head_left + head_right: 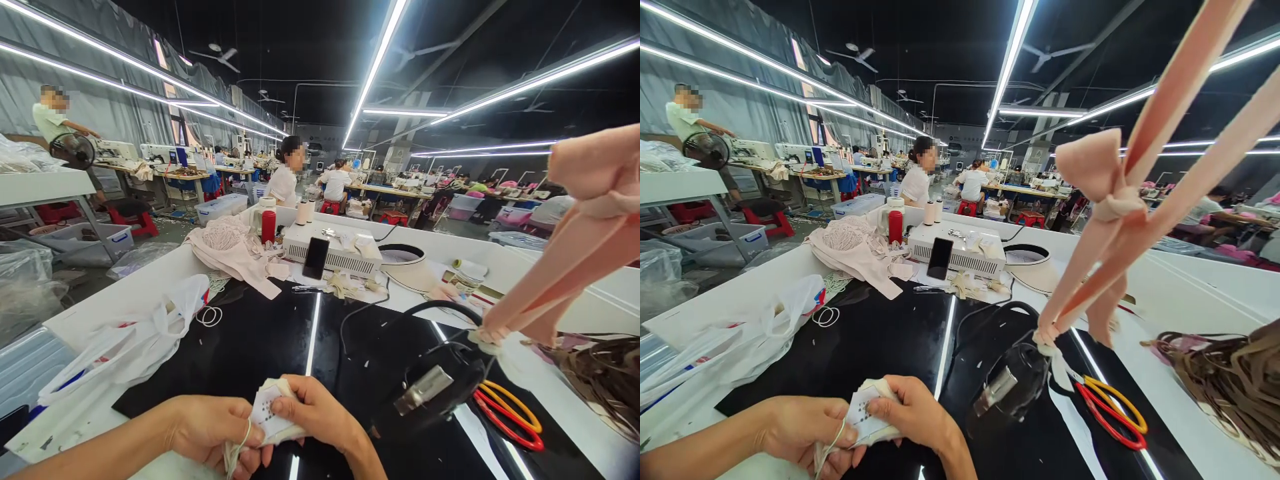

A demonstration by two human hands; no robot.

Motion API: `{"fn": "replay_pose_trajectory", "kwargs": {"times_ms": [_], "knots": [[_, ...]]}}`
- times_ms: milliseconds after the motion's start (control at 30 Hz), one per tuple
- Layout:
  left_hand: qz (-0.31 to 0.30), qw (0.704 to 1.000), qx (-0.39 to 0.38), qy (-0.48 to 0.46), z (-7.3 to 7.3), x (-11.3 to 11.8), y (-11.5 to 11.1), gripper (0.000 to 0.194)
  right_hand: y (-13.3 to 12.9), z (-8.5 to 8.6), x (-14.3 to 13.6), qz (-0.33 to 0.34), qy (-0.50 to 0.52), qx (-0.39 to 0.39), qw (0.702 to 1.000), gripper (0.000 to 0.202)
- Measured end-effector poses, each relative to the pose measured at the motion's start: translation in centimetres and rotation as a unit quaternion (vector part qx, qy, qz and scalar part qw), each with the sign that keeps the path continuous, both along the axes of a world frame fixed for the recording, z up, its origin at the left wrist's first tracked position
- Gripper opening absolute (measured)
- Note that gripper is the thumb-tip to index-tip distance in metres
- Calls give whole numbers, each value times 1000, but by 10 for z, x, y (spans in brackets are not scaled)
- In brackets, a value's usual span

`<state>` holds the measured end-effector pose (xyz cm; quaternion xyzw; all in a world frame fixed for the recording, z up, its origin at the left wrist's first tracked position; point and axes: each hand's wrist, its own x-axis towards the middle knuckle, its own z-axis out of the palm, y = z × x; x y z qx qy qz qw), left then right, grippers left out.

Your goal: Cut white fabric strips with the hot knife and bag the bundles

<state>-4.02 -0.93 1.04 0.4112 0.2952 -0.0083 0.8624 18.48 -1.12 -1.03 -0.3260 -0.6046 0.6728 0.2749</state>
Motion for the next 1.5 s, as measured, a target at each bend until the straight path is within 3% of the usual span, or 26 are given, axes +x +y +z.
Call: {"fn": "replay_pose_trajectory", "kwargs": {"times_ms": [200, 400, 500, 633, 733, 1200, 1367, 1500], "knots": [[35, 999, -19, -1, -2, -4, -2, 39, -1, -1, 0, -35, 67, -41, 996, 66], [103, 993, -6, -62, 3, -13, 0, 39, 9, -8, -7, -141, 162, -104, 971, 86], [136, 985, 3, -106, 7, -15, 3, 37, 9, -8, -13, -144, 179, -122, 966, 72], [189, 975, -3, -116, 3, -16, 7, 35, 1, -4, -25, -71, 178, -128, 973, 54], [211, 971, -2, -110, -2, -15, 9, 35, -4, -1, -30, -55, 183, -121, 974, 49], [269, 959, 44, -81, -1, -5, 1, 35, -2, 6, -40, -220, 155, -81, 960, 38], [327, 938, 50, -100, 2, 2, -1, 32, 0, 3, -41, -255, 172, -85, 948, 36], [394, 915, 31, -78, 4, 5, -2, 41, -1, 5, -42, -246, 209, -118, 939, 38]]}}
